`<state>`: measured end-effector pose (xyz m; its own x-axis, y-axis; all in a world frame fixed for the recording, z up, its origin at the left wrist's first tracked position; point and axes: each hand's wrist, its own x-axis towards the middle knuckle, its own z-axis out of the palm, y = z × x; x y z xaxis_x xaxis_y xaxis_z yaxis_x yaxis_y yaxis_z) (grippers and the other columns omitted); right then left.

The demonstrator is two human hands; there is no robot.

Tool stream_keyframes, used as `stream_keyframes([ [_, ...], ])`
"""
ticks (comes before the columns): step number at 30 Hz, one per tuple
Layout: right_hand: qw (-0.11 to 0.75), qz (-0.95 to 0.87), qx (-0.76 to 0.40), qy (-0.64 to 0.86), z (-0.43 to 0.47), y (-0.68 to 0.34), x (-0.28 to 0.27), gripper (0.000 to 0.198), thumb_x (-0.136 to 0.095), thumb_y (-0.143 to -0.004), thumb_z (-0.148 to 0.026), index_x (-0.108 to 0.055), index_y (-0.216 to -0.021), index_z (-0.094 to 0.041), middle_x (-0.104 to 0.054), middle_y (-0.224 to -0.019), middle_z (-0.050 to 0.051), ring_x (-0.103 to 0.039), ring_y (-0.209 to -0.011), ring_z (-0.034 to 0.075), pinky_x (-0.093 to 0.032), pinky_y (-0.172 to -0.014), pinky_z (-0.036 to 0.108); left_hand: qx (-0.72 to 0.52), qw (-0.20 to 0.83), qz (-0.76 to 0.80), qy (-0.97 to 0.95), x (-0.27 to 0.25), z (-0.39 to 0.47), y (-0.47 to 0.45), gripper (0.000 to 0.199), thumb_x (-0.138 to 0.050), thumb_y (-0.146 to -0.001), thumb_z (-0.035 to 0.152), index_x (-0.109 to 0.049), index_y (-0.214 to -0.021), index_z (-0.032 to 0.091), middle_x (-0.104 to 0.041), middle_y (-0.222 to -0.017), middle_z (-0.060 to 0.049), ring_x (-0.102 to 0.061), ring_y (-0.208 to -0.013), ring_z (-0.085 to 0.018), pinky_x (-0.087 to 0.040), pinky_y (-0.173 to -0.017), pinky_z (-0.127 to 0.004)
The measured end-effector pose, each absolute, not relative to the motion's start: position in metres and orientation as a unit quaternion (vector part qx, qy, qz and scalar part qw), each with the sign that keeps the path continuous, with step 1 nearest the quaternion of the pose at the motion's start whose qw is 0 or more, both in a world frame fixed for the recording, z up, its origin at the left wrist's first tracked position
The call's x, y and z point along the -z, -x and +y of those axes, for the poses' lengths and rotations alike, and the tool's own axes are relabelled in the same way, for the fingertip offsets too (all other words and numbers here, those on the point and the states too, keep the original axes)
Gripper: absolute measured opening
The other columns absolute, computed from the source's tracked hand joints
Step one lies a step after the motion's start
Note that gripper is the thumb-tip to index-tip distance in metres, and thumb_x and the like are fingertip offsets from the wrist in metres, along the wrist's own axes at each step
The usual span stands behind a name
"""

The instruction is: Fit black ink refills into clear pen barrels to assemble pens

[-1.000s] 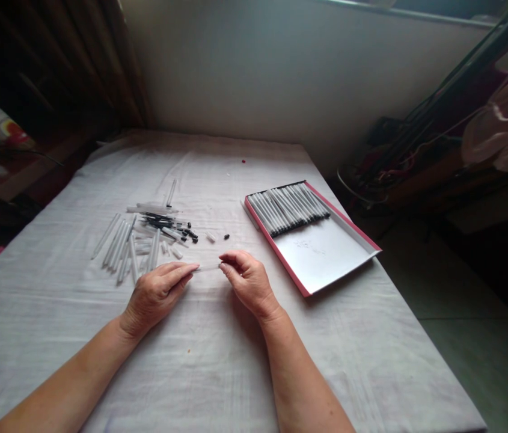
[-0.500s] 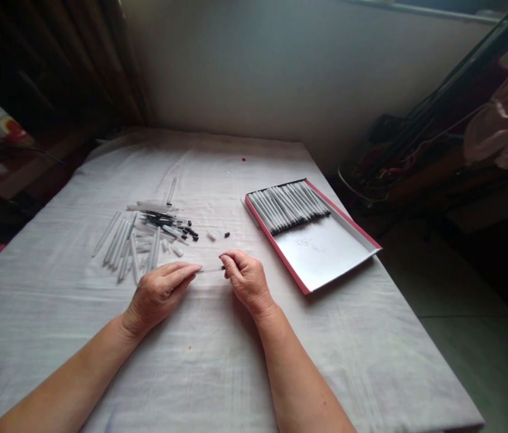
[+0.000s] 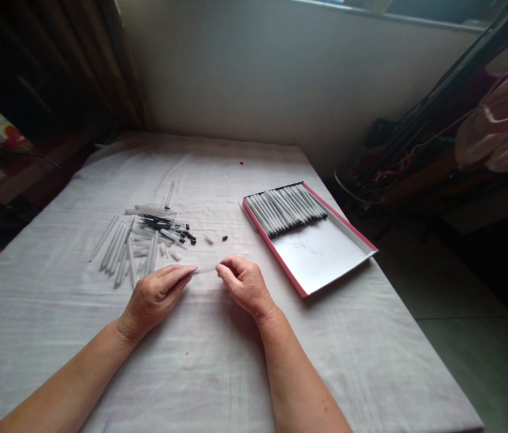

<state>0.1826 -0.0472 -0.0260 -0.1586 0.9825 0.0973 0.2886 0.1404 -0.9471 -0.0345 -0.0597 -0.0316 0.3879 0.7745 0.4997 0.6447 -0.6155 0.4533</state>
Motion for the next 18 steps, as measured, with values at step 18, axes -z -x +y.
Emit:
stream_keyframes([
  [18, 0.451, -0.559, -0.471, 0.512, -0.042, -0.194, 0.021, 0.030, -0.062, -0.078, -0.047, -0.064, -0.073, -0.018, -0.064, -0.065, 0.002, -0.056, -0.054, 0.013, -0.047, -0.053, 0.025, -0.351, 0.094, 0.459, -0.811, 0.032, -0.059, 0.037, 0.022, -0.052, -0.093, 0.029, -0.068, -0.106, 0.019, -0.074, -0.094, -0.006, -0.070, -0.087, -0.018, -0.055, -0.077, -0.027],
])
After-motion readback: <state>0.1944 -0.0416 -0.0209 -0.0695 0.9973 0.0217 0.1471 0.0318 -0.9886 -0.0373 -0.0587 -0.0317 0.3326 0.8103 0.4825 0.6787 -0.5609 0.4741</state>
